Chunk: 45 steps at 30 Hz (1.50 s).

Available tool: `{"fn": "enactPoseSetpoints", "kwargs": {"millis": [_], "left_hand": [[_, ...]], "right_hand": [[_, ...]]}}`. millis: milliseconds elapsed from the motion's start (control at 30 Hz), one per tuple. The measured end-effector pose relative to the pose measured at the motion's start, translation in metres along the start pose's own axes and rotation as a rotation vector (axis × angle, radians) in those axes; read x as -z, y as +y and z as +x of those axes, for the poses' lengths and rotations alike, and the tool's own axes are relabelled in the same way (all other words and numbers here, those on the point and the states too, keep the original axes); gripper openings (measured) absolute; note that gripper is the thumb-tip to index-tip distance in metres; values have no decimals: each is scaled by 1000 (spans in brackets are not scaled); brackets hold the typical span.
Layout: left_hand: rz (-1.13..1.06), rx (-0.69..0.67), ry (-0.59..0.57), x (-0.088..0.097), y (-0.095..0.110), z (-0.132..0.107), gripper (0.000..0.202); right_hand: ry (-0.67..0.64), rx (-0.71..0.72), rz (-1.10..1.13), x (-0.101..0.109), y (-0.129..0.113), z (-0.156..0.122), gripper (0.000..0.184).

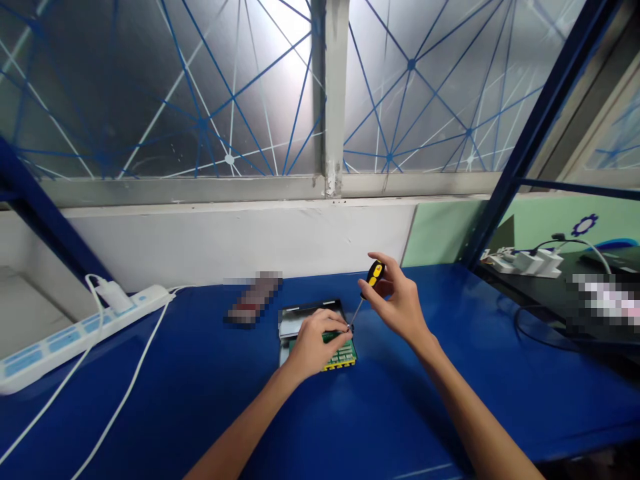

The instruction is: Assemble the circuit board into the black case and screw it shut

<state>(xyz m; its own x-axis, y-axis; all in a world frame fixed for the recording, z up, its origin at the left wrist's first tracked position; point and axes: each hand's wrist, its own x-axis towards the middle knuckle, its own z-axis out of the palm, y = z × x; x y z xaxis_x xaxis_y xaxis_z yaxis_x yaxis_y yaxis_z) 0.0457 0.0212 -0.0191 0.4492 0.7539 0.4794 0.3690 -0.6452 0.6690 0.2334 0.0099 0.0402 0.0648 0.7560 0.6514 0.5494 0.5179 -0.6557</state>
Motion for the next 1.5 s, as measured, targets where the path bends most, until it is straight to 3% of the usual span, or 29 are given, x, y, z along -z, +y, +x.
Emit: {"fn": "enactPoseSetpoints", "kwargs": {"millis": [367, 500, 600, 700, 833, 1067, 1500], "left_hand": [[-40, 28, -7, 10, 10, 4, 12], [-68, 32, -68, 33, 25, 9, 17], [-81, 83, -200, 58, 29, 10, 19], [-101, 133, -332, 80, 25, 9, 17], [-137, 180, -374, 97, 13, 7, 16], [-86, 244, -404, 104, -5, 3, 13], [-7, 252, -404, 103, -19, 3, 16]], "right_hand": [[12, 52, -24, -4, -8, -3, 52], [-22, 49, 43, -11, -14, -4, 57], [-68, 70, 114, -20, -23, -5, 59], [-113, 108, 152, -32, -34, -5, 62], [-164, 160, 150, -53, -42, 0, 59], [-228, 249, 206, -80, -40, 3, 51], [-278, 281, 116, -88, -30, -3, 52]]}}
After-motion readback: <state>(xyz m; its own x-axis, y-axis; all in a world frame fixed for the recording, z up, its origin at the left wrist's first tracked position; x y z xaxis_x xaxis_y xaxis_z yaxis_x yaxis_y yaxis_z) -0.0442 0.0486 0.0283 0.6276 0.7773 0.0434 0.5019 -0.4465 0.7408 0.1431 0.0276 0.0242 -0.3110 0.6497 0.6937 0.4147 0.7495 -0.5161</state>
